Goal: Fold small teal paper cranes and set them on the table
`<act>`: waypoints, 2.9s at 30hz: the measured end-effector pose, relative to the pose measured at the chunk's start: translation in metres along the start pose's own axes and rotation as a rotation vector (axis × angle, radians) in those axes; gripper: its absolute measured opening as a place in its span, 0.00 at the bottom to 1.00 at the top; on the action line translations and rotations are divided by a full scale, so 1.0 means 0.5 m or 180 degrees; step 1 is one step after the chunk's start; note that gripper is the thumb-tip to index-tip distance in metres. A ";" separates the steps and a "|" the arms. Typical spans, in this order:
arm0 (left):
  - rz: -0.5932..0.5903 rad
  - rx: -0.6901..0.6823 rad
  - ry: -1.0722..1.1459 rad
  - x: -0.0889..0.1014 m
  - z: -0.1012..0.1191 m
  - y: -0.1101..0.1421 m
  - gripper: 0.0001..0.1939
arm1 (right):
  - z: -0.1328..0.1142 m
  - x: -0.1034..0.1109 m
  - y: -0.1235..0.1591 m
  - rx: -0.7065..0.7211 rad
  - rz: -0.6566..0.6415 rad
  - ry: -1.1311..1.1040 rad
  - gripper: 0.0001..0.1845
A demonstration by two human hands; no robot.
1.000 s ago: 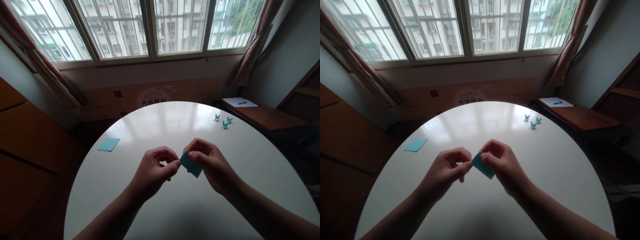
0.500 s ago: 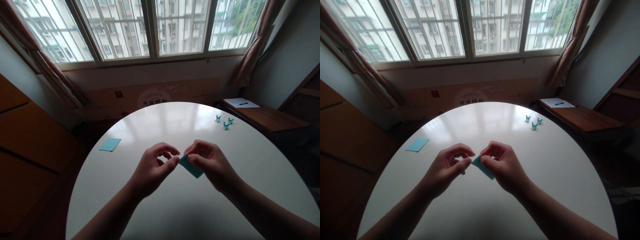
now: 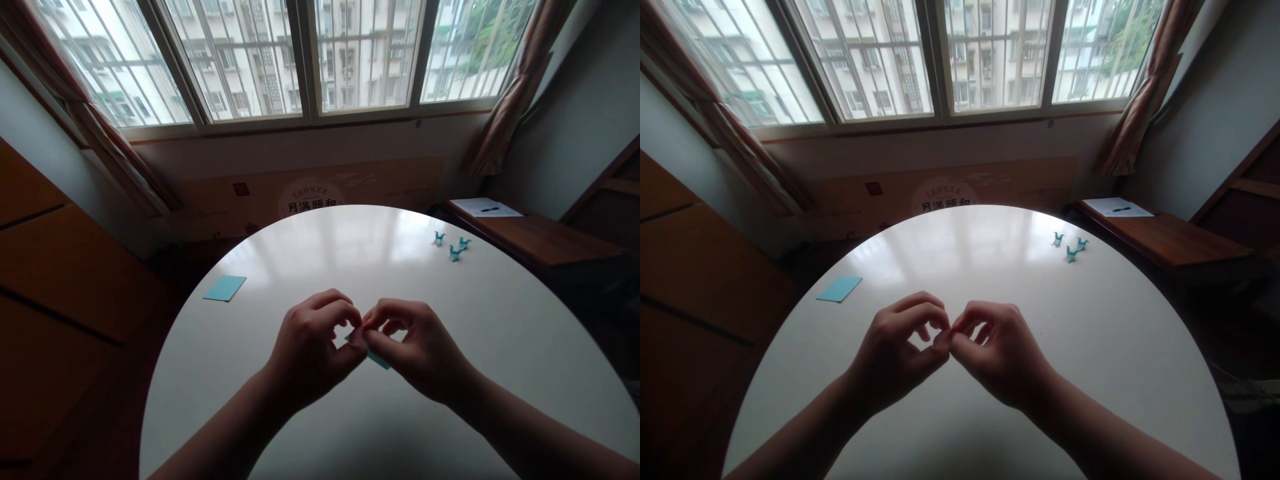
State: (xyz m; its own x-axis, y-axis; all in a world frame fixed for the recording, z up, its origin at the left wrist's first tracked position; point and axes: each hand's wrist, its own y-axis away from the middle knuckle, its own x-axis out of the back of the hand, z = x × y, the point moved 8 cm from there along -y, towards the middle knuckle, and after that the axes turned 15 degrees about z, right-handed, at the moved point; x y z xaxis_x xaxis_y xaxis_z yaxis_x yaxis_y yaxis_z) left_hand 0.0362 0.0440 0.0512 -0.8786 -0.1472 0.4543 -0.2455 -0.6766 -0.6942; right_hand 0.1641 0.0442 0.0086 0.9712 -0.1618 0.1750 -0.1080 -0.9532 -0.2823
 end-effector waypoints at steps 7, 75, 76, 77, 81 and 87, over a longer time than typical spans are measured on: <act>0.0035 0.0352 0.0191 -0.002 -0.007 0.001 0.06 | 0.003 -0.003 0.000 -0.0380 -0.0126 -0.0295 0.03; -0.0501 0.2444 0.1779 -0.037 -0.078 0.025 0.09 | 0.023 0.004 -0.005 -0.0894 -0.0261 -0.1357 0.07; -0.0468 0.2420 0.1731 -0.036 -0.080 0.024 0.08 | 0.024 0.004 -0.006 -0.0892 -0.0261 -0.1324 0.08; -0.0418 0.2383 0.1673 -0.033 -0.082 0.023 0.08 | 0.024 0.004 -0.006 -0.0874 -0.0266 -0.1286 0.08; -0.0304 0.2266 0.1559 -0.027 -0.082 0.018 0.10 | 0.026 0.002 -0.006 -0.0794 -0.0315 -0.1101 0.10; 0.0382 0.2688 0.1778 -0.013 -0.114 0.018 0.13 | 0.041 -0.014 -0.005 -0.0847 -0.0482 -0.0813 0.17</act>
State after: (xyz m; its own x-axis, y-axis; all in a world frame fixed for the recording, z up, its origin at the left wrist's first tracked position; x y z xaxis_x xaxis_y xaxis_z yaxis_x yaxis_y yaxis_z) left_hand 0.0166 0.0800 0.0103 -0.9970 -0.0362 -0.0681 0.0362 -0.9993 0.0010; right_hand 0.1618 0.0532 -0.0112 0.9983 0.0224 -0.0539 0.0218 -0.9997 -0.0112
